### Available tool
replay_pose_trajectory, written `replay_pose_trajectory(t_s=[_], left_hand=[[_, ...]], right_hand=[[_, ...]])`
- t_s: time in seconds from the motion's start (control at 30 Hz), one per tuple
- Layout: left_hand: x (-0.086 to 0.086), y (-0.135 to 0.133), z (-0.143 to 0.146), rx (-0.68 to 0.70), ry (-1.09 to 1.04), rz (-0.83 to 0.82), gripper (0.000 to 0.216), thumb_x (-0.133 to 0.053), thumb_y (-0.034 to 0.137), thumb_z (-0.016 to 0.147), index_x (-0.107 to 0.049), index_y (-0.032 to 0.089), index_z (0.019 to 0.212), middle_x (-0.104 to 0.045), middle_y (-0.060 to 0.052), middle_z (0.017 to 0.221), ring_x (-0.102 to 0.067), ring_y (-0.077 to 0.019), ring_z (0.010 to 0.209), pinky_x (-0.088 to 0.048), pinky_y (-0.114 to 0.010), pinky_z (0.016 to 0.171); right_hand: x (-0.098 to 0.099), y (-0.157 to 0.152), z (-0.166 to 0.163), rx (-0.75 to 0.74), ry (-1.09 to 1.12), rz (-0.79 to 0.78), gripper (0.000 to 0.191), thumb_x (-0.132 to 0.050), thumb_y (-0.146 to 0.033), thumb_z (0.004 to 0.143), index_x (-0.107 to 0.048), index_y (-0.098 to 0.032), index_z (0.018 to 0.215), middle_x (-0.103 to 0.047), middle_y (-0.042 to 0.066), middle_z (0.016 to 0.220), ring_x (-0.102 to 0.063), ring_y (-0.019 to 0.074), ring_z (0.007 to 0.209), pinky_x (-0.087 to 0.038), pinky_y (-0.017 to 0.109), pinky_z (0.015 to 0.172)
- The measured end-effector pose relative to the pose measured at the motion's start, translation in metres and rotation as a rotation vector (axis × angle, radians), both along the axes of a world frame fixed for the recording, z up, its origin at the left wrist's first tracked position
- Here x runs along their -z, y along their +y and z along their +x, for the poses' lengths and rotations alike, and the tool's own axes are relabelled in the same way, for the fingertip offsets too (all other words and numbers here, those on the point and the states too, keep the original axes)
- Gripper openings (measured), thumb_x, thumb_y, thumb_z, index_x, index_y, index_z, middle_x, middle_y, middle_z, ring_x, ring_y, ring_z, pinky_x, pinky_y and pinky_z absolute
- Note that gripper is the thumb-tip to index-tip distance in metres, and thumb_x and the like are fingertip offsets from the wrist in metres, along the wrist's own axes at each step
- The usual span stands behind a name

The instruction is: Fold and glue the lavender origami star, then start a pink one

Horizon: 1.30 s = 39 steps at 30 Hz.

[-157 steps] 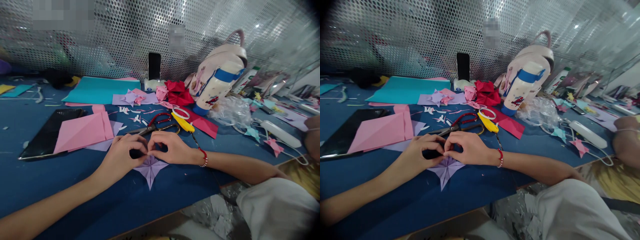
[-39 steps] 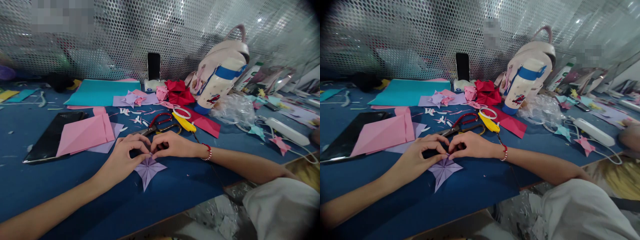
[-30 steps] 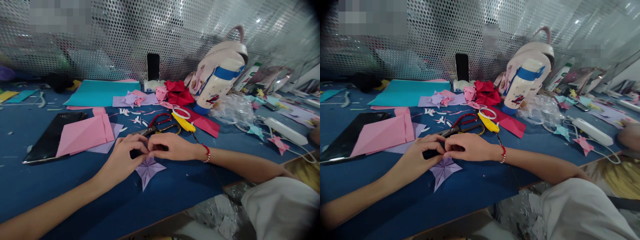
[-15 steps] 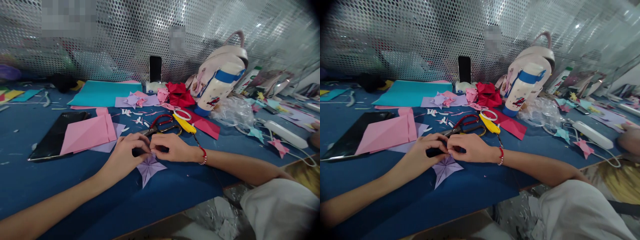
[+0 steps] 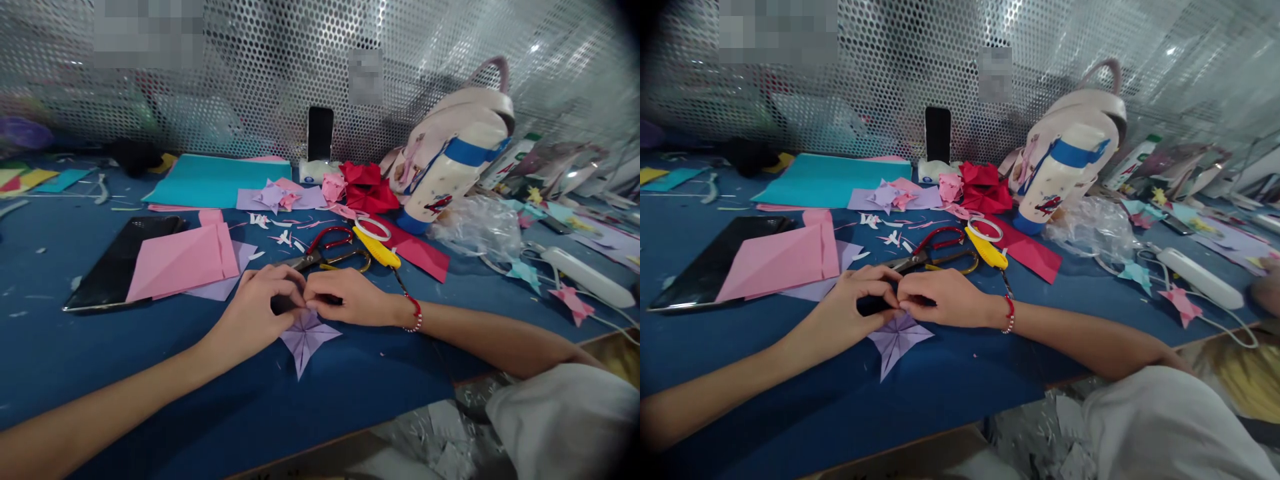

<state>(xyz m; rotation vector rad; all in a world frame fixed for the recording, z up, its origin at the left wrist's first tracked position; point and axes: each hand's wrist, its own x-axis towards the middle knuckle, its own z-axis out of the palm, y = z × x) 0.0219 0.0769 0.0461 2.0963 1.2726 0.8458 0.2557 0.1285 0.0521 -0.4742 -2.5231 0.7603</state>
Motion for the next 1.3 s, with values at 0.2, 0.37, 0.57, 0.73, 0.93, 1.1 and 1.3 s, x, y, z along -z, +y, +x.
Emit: replay_pose_trajectory(t_s=[0.2, 0.37, 0.57, 0.73, 0.93, 1.1, 1.3], left_hand=[[-0.001, 0.000, -0.003, -0.002, 0.013, -0.010, 0.016, -0.080, 0.020, 0.088, -0.079, 0.032, 0.078, -0.075, 0.005, 0.115, -0.069, -0.0244, 0.114, -0.041, -0.045, 0.099], [-0.002, 0.001, -0.003, 0.000, 0.068, -0.047, 0.019, -0.083, 0.014, 0.084, -0.078, 0.030, 0.074, -0.077, 0.006, 0.116, -0.067, -0.0268, 0.118, -0.037, -0.047, 0.101], [-0.005, 0.002, -0.004, 0.028, 0.114, -0.059, 0.017, -0.083, 0.017, 0.085, -0.077, 0.029, 0.075, -0.079, 0.006, 0.118, -0.067, -0.0274, 0.120, -0.036, -0.046, 0.099], [-0.003, 0.004, -0.009, 0.052, 0.128, -0.025, 0.013, -0.085, 0.022, 0.086, -0.077, 0.029, 0.078, -0.078, 0.005, 0.119, -0.068, -0.0266, 0.118, -0.034, -0.046, 0.099], [0.000, 0.003, -0.011, 0.067, 0.148, 0.043, 0.013, -0.077, 0.020, 0.092, -0.076, 0.029, 0.082, -0.078, 0.006, 0.121, -0.068, -0.0248, 0.116, -0.033, -0.044, 0.098], [-0.002, 0.001, -0.011, 0.074, 0.171, 0.088, 0.013, -0.075, 0.021, 0.094, -0.075, 0.029, 0.084, -0.080, 0.006, 0.123, -0.067, -0.0248, 0.114, -0.032, -0.044, 0.096], [-0.007, 0.000, -0.013, 0.095, 0.200, 0.092, 0.013, -0.087, 0.033, 0.090, -0.077, 0.031, 0.084, -0.080, 0.008, 0.123, -0.067, -0.0260, 0.117, -0.031, -0.042, 0.094]], right_hand=[[0.001, 0.002, 0.002, -0.008, 0.020, -0.052, 0.011, -0.057, -0.018, 0.101, -0.064, -0.020, 0.092, -0.067, -0.002, 0.087, -0.053, 0.0111, 0.070, -0.036, 0.023, 0.067], [0.000, 0.001, 0.001, -0.019, -0.027, -0.047, 0.011, -0.058, -0.020, 0.101, -0.064, -0.021, 0.092, -0.070, -0.001, 0.090, -0.054, 0.0117, 0.071, -0.036, 0.024, 0.068], [-0.001, 0.000, 0.001, -0.003, -0.057, -0.042, 0.010, -0.059, -0.020, 0.101, -0.065, -0.021, 0.092, -0.071, -0.001, 0.090, -0.054, 0.0121, 0.072, -0.035, 0.024, 0.068], [-0.001, 0.001, 0.001, -0.017, -0.051, -0.042, 0.010, -0.059, -0.019, 0.101, -0.066, -0.021, 0.093, -0.072, -0.001, 0.090, -0.055, 0.0121, 0.072, -0.036, 0.024, 0.068], [-0.001, 0.001, 0.000, -0.009, -0.051, -0.046, 0.010, -0.059, -0.019, 0.101, -0.065, -0.021, 0.093, -0.072, 0.000, 0.091, -0.055, 0.0121, 0.071, -0.036, 0.024, 0.068], [-0.002, 0.001, 0.001, -0.018, -0.047, -0.044, 0.011, -0.058, -0.020, 0.102, -0.065, -0.021, 0.093, -0.071, 0.000, 0.090, -0.055, 0.0119, 0.071, -0.036, 0.024, 0.068], [-0.002, 0.001, 0.001, -0.009, -0.073, -0.050, 0.010, -0.058, -0.020, 0.101, -0.065, -0.021, 0.095, -0.072, 0.000, 0.092, -0.055, 0.0128, 0.073, -0.037, 0.024, 0.069]])
